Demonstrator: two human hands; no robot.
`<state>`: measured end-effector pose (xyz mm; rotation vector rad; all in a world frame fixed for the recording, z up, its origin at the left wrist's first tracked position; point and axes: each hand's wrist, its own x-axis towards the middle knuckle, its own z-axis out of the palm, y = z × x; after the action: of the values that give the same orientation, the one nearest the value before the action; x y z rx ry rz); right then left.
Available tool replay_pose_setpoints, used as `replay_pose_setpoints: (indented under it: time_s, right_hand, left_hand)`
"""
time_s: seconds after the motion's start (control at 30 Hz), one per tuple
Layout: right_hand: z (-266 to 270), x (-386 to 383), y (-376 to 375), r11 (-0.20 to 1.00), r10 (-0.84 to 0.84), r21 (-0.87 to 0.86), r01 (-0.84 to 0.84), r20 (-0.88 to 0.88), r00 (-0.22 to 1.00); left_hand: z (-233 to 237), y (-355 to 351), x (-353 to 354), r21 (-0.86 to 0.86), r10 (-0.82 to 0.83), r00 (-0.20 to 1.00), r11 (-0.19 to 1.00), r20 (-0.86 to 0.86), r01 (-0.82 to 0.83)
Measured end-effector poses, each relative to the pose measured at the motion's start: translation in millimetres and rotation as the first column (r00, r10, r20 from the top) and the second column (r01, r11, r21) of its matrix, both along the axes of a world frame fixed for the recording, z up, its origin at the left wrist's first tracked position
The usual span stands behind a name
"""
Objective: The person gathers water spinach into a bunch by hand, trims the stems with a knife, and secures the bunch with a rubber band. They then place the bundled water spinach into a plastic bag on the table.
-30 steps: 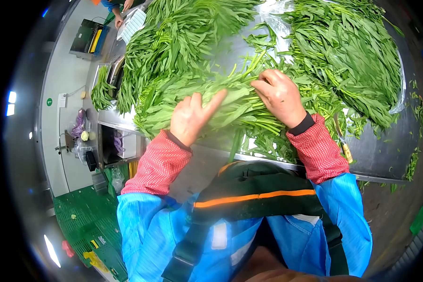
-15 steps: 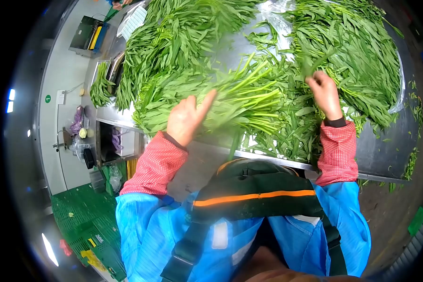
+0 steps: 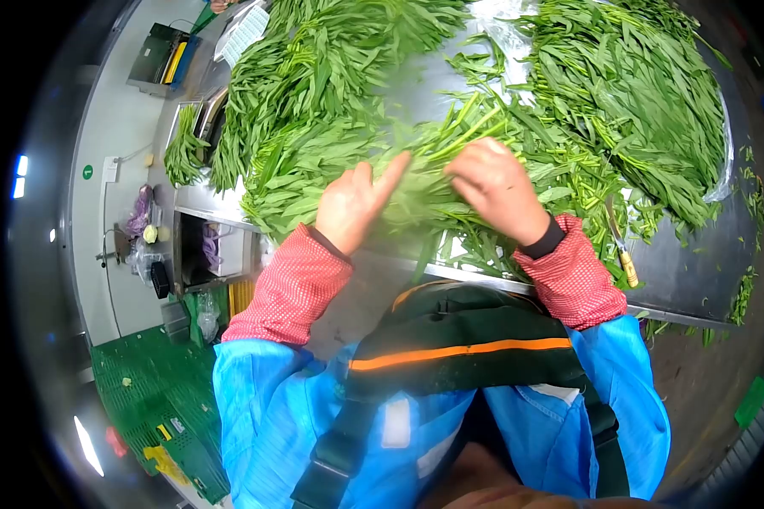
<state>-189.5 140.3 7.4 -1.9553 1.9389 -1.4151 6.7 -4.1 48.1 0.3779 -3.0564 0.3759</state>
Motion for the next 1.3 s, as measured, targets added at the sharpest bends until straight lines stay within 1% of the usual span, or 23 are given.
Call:
replay_pose_setpoints:
  time_s: [0.1,0.13,0.17,0.23,0.27,0.3,0.37,0.43,0.47,0.5,0.57,0.67,0.73,0.77,0.8,0.9,1.0,1.03,1.1,1.17,1.23,1.27,1.3]
  right_hand:
    - [0.2,-12.9,7.9,0.998,-0.041,-0.031,0.056,0.368,0.929]
    - [-7.5,-16.1,9.0,0.997,-0.042,-0.031,0.074,0.589,0.807]
    - [-15.6,-20.8,9.9,0.995,-0.036,-0.029,0.092,0.772,0.634]
    - [-5.5,-49.7,20.1,0.976,-0.007,-0.118,0.181,0.820,0.572]
    - [-17.4,-68.8,23.4,0.950,-0.062,-0.105,0.295,0.861,0.506]
    - [-10.9,-77.6,29.7,0.936,-0.117,-0.097,0.339,0.821,0.558]
    - [-3.9,-73.9,41.4,0.964,-0.225,0.055,0.261,0.691,0.687]
    - [8.0,-41.6,38.4,0.977,-0.211,0.085,0.197,0.563,0.799]
    - [4.8,-34.6,33.6,0.973,-0.224,-0.019,0.231,0.177,0.958]
    - [6.9,-26.6,27.8,0.984,-0.176,-0.017,0.177,0.065,0.982]
    - [1.6,-12.3,17.5,0.969,-0.244,0.020,0.246,-0.081,0.966]
    - [1.1,-1.7,9.6,0.948,-0.292,0.084,0.309,-0.167,0.942]
    - [0.6,0.2,8.8,0.935,-0.264,0.191,0.297,-0.180,0.947]
    - [-0.7,0.8,8.5,0.925,-0.249,0.245,0.290,-0.184,0.951]
    - [-4.5,-0.5,6.3,0.942,-0.250,0.186,0.280,-0.169,0.953]
    - [-9.5,-1.8,3.5,0.954,-0.216,0.170,0.247,-0.178,0.960]
    - [-22.1,-8.0,2.0,0.980,-0.138,0.131,0.152,-0.108,0.985]
    - [-26.0,-12.6,3.3,0.977,-0.173,0.142,0.157,0.109,0.979]
    - [-35.6,-26.8,13.0,0.974,-0.219,0.171,0.151,0.518,0.827]
    - [-29.9,-59.4,34.4,0.979,-0.185,0.202,0.009,0.877,0.443]
    - [-44.7,-92.3,58.0,1.000,-0.025,0.021,0.016,0.959,0.281]
    - [-53.9,-107.6,69.5,0.995,-0.081,0.095,-0.036,0.955,0.285]
    - [-50.9,-103.6,68.2,0.968,-0.230,0.234,0.092,0.681,0.695]
  left_hand:
    - [-4.9,-3.0,6.7,0.095,0.024,0.999,0.995,-0.037,-0.020]
    - [-5.4,-2.6,7.8,0.113,0.040,0.998,0.993,-0.039,-0.036]
    - [-5.3,-1.6,9.6,0.130,0.056,0.998,0.990,-0.040,-0.051]
    - [-6.6,-3.8,14.9,0.168,0.089,0.995,0.982,-0.042,-0.081]
    - [-9.1,-6.6,19.5,0.190,0.107,0.993,0.977,-0.043,-0.097]
    - [-10.2,-8.7,22.0,0.211,0.121,0.992,0.971,-0.044,-0.109]
    - [-8.5,-9.5,22.4,0.232,0.147,0.988,0.963,-0.036,-0.135]
    - [-9.0,-7.1,20.6,0.254,0.159,0.987,0.956,-0.032,-0.145]
    - [-9.9,-7.0,18.4,0.261,0.158,0.987,0.955,-0.035,-0.144]
    - [-10.3,-7.4,16.0,0.266,0.158,0.987,0.953,-0.039,-0.143]
    - [-11.6,-6.8,10.9,0.287,0.151,0.988,0.949,-0.039,-0.134]
    - [-12.4,-3.9,3.9,0.324,0.132,0.989,0.940,-0.062,-0.105]
    - [-12.9,-2.0,0.5,0.341,0.127,0.990,0.935,-0.068,-0.097]
    - [-12.6,-1.0,0.1,0.345,0.130,0.990,0.933,-0.058,-0.103]
    - [-12.4,-0.1,0.3,0.349,0.135,0.990,0.931,-0.047,-0.110]
    - [-12.2,3.1,0.3,0.352,0.175,0.984,0.921,0.000,-0.164]
    - [-13.2,2.1,-0.2,0.374,0.181,0.983,0.911,0.017,-0.174]
    - [-12.5,0.9,-0.1,0.366,0.190,0.981,0.912,0.025,-0.186]
    - [-11.1,-0.9,3.4,0.350,0.215,0.976,0.911,0.044,-0.217]
    - [-14.6,-6.3,9.9,0.345,0.241,0.969,0.907,0.044,-0.241]
    - [-15.3,-12.1,13.7,0.328,0.240,0.971,0.916,0.015,-0.232]
    - [-15.2,-13.9,15.2,0.313,0.228,0.974,0.926,-0.013,-0.213]
    - [-15.5,-14.6,15.4,0.298,0.214,0.976,0.935,-0.040,-0.193]
